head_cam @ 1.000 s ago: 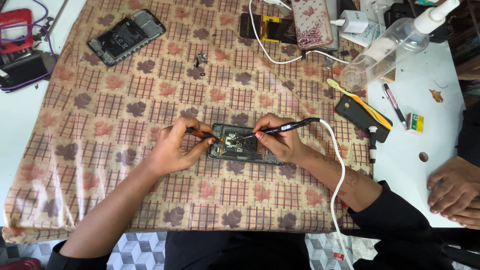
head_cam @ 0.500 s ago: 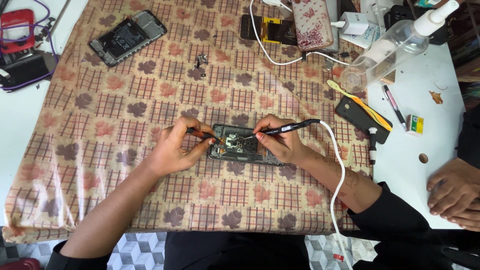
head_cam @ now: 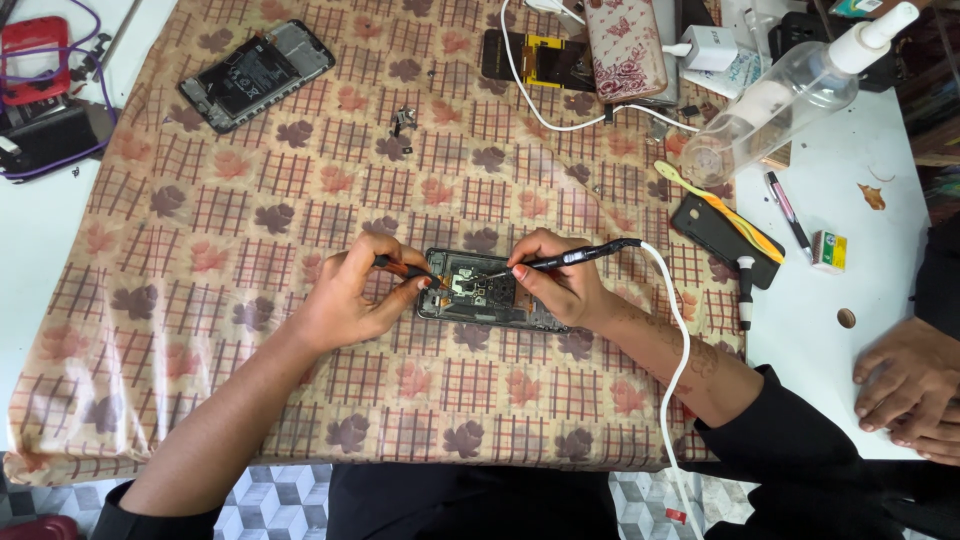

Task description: The person uses a soldering iron and tweezers to work on the internal circuit board of a disassembled mobile phone. The hands hold the phone steady while applying heat to specific points on the board.

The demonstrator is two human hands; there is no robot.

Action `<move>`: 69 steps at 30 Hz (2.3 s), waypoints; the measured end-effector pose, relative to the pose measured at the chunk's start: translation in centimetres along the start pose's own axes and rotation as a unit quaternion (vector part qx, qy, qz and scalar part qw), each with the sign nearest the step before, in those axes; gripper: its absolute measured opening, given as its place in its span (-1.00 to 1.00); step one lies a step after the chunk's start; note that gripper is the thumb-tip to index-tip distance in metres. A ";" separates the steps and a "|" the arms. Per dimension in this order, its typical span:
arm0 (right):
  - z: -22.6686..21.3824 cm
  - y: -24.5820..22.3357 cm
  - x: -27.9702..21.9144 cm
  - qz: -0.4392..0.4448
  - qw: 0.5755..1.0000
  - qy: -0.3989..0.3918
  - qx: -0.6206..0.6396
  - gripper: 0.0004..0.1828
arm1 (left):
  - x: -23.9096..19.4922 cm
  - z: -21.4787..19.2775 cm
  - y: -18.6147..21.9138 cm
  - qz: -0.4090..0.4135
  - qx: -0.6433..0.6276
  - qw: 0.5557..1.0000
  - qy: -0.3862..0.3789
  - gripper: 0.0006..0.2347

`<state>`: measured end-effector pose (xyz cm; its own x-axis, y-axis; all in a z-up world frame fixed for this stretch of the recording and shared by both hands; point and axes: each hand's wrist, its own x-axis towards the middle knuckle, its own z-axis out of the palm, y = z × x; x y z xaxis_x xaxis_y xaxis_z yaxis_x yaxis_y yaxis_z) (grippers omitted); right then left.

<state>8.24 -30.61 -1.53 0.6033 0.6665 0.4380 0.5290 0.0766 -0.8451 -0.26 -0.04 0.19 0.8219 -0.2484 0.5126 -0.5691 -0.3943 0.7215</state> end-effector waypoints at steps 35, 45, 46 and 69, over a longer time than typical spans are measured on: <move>0.0 0.1 -0.2 0.012 0.999 0.000 0.030 -0.87 | 0.0 -0.1 0.2 -0.003 -0.007 1.000 0.002 -0.66; 0.1 0.1 -0.1 0.014 0.999 -0.003 0.038 -0.86 | 0.1 -0.2 0.4 -0.005 -0.001 1.000 -0.001 -0.66; 0.1 0.1 -0.2 0.015 0.999 -0.002 0.038 -0.86 | 0.1 -0.2 0.4 -0.004 -0.002 1.000 -0.001 -0.67; -0.7 -0.3 1.3 0.017 0.982 0.138 0.130 -0.90 | 0.3 -0.3 0.0 -0.010 -0.020 1.000 -0.018 -0.69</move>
<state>9.25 -30.29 -0.53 0.7759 0.4476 0.4446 0.3578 0.2682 -0.8944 0.05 0.12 0.46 0.8329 -0.2729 0.4815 -0.5527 -0.3632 0.7501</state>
